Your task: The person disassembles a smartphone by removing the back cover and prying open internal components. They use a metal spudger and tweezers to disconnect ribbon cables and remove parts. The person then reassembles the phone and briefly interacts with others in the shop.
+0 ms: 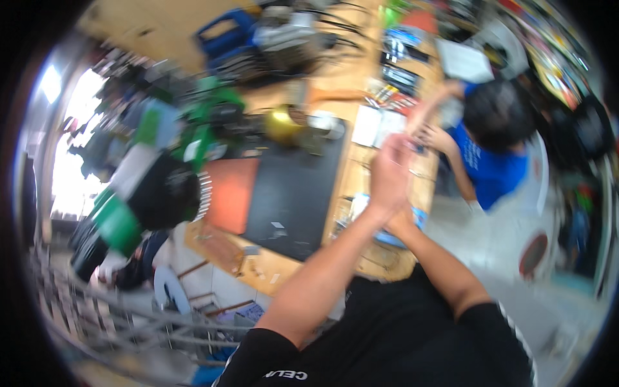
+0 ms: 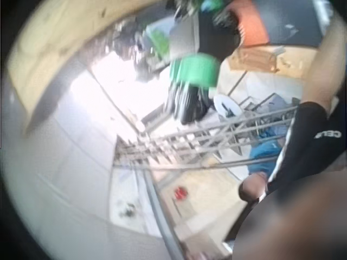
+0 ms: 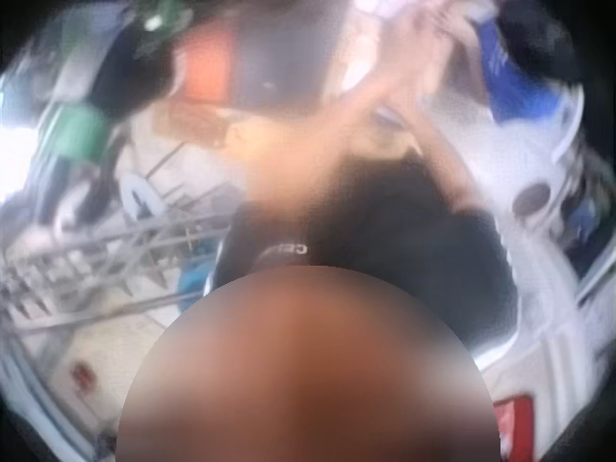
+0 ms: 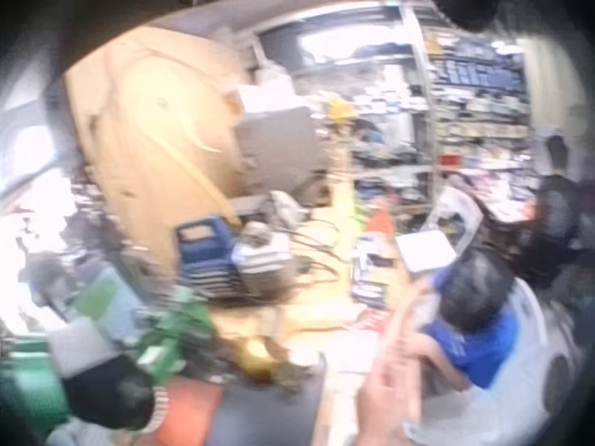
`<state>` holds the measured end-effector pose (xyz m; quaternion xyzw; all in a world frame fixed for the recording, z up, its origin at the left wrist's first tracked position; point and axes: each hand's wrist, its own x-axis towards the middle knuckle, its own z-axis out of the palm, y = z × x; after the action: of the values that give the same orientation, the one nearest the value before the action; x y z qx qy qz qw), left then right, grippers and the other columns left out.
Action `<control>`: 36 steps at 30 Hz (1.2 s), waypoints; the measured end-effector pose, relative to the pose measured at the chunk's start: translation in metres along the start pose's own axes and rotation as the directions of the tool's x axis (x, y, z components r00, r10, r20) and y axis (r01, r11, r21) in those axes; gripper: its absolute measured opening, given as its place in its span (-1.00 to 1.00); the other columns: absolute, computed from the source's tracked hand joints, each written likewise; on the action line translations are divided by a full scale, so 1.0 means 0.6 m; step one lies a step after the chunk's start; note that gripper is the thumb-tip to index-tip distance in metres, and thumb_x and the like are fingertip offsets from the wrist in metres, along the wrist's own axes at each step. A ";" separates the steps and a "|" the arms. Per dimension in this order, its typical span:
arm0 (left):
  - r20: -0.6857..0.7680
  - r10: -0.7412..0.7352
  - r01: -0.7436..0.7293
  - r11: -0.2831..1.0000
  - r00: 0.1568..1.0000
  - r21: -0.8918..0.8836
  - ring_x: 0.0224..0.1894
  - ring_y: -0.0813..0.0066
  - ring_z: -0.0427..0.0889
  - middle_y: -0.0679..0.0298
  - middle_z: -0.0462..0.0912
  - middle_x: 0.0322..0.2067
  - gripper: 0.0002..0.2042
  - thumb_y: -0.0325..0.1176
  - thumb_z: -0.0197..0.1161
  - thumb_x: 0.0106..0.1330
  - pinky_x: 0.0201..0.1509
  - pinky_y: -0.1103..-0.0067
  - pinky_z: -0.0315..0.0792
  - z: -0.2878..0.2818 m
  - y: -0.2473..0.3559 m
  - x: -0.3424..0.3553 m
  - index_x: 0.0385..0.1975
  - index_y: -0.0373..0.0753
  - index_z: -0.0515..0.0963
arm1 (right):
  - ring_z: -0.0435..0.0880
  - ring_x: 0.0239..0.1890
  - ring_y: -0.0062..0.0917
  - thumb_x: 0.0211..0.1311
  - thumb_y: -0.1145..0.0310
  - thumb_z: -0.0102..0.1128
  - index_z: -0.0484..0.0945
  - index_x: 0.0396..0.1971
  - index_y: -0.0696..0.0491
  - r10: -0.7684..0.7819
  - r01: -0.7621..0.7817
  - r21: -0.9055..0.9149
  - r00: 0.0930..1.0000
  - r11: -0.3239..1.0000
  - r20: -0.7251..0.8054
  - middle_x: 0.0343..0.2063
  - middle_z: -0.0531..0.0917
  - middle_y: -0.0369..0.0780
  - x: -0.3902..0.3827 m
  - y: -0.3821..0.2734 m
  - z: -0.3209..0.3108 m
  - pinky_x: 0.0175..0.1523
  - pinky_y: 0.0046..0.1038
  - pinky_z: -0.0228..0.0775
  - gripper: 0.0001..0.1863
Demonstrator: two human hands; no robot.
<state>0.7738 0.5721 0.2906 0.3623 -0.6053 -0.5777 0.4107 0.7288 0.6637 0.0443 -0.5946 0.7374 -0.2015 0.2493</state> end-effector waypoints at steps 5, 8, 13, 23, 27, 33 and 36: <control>-0.002 0.050 -0.049 0.996 0.999 0.069 -0.03 -0.14 0.74 -0.05 0.74 -0.17 -0.84 -0.36 0.11 0.59 0.07 0.15 0.57 0.010 0.006 -0.003 -0.10 -0.31 0.56 | 0.58 0.26 0.02 0.64 0.17 0.04 0.64 0.21 0.23 -0.097 0.044 -0.209 0.963 0.977 -0.252 0.22 0.63 0.10 0.006 0.055 0.056 0.47 0.02 0.33 -0.54; 0.006 0.112 -0.112 0.988 0.994 0.108 -0.04 -0.11 0.74 -0.01 0.75 -0.17 -0.87 -0.40 0.09 0.57 0.07 0.15 0.56 0.009 0.007 -0.001 -0.09 -0.30 0.54 | 0.62 0.19 0.00 0.58 0.24 0.11 0.68 0.11 0.25 -0.224 0.127 -0.264 0.897 0.956 -0.380 0.17 0.66 0.10 0.006 0.053 0.053 0.40 0.01 0.38 -0.60; -0.039 0.197 -0.191 0.974 0.980 0.119 -0.20 -0.02 0.75 0.02 0.73 -0.29 -0.86 -0.38 0.15 0.57 -0.07 0.20 0.57 0.013 0.003 -0.002 -0.08 -0.30 0.56 | 0.65 0.11 -0.02 0.54 0.30 0.14 0.70 0.00 0.26 -0.288 0.168 -0.324 0.883 0.931 -0.370 0.06 0.71 0.07 0.002 0.020 0.014 0.32 0.00 0.43 -0.67; 0.012 0.115 -0.116 0.982 0.993 0.148 -0.22 0.07 0.75 0.05 0.71 -0.30 -0.85 -0.37 0.17 0.56 -0.07 0.25 0.57 0.007 0.018 -0.007 -0.04 -0.30 0.57 | 0.65 0.07 -0.02 0.53 0.32 0.11 0.67 -0.04 0.25 -0.122 0.095 -0.150 0.976 0.984 -0.179 -0.01 0.70 0.07 -0.010 -0.043 -0.045 0.30 -0.01 0.44 -0.69; 0.036 0.111 -0.115 0.982 0.993 0.146 -0.13 -0.02 0.77 0.00 0.74 -0.22 -0.87 -0.42 0.15 0.54 -0.04 0.21 0.60 0.005 0.019 -0.008 -0.03 -0.29 0.53 | 0.65 0.06 -0.03 0.54 0.29 0.08 0.67 -0.05 0.24 -0.110 0.086 -0.151 0.981 0.985 -0.160 -0.02 0.70 0.07 -0.009 -0.049 -0.051 0.28 -0.02 0.44 -0.68; 0.054 0.136 -0.142 0.983 0.989 0.121 -0.16 0.04 0.77 0.06 0.73 -0.26 -0.87 -0.45 0.18 0.52 -0.07 0.21 0.60 0.006 0.009 -0.007 -0.03 -0.28 0.53 | 0.64 -0.03 -0.06 0.59 0.24 -0.01 0.66 -0.08 0.22 -0.053 0.036 -0.158 0.993 0.987 -0.104 -0.09 0.70 0.05 -0.008 -0.055 -0.053 0.19 -0.05 0.44 -0.64; 0.033 0.172 -0.175 0.972 0.985 0.154 -0.17 0.05 0.77 0.07 0.72 -0.28 -0.87 -0.45 0.19 0.51 -0.08 0.22 0.60 0.009 0.005 -0.008 -0.03 -0.28 0.53 | 0.63 -0.07 -0.06 0.59 0.25 -0.01 0.65 -0.13 0.21 -0.043 0.033 -0.098 0.993 0.995 -0.109 -0.15 0.68 0.05 -0.013 -0.061 -0.061 0.15 -0.04 0.43 -0.66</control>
<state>0.7711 0.5788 0.2935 0.3333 -0.6821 -0.4940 0.4239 0.7361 0.6637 0.0960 -0.6076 0.7476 -0.2032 0.1750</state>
